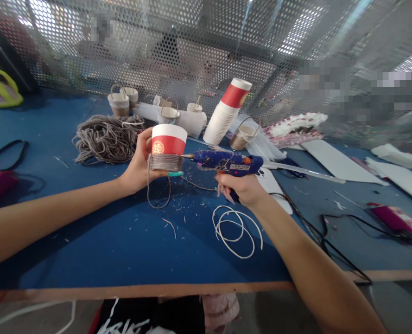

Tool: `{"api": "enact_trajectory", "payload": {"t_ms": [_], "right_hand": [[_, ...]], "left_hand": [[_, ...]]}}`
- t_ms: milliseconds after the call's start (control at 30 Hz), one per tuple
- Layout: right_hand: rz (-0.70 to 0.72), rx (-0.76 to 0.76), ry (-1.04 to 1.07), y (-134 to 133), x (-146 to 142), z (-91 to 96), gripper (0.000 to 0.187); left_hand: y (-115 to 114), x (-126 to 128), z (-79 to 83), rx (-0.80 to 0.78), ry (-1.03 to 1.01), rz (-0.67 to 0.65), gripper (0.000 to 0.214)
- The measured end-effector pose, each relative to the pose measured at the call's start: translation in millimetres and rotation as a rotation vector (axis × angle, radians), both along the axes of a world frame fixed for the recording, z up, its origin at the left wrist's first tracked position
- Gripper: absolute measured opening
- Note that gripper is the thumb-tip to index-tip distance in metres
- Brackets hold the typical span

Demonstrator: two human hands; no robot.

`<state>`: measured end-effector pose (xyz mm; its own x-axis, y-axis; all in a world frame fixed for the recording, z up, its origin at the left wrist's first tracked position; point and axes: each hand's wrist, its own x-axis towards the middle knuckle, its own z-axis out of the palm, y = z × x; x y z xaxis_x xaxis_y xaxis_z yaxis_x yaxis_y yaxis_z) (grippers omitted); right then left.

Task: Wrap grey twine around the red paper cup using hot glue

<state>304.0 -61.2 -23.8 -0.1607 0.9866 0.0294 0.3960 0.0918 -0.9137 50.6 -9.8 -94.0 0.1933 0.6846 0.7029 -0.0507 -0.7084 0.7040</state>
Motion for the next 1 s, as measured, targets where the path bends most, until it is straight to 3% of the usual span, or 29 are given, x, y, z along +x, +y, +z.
{"api": "enact_trajectory", "payload": {"t_ms": [200,333,667,1000], "right_hand": [[0.018,0.018,0.012,0.6,-0.5,0.0,0.028],[0.033,0.027,-0.01,0.0,-0.1,0.4,0.032],[0.025,0.044,0.023,-1.2,-2.7,3.5,0.032],[0.054,0.052,0.032,-1.6,-3.6,4.6,0.031]], "left_hand": [[-1.8,3.6,4.1,0.031,-0.093,-0.025,0.092],[-1.8,2.6,3.2,-0.04,-0.077,-0.01,0.098],[-1.1,-1.5,-0.9,0.001,-0.038,0.004,0.093],[-7.1,-2.1,3.3,-0.116,0.012,0.072,0.107]]}}
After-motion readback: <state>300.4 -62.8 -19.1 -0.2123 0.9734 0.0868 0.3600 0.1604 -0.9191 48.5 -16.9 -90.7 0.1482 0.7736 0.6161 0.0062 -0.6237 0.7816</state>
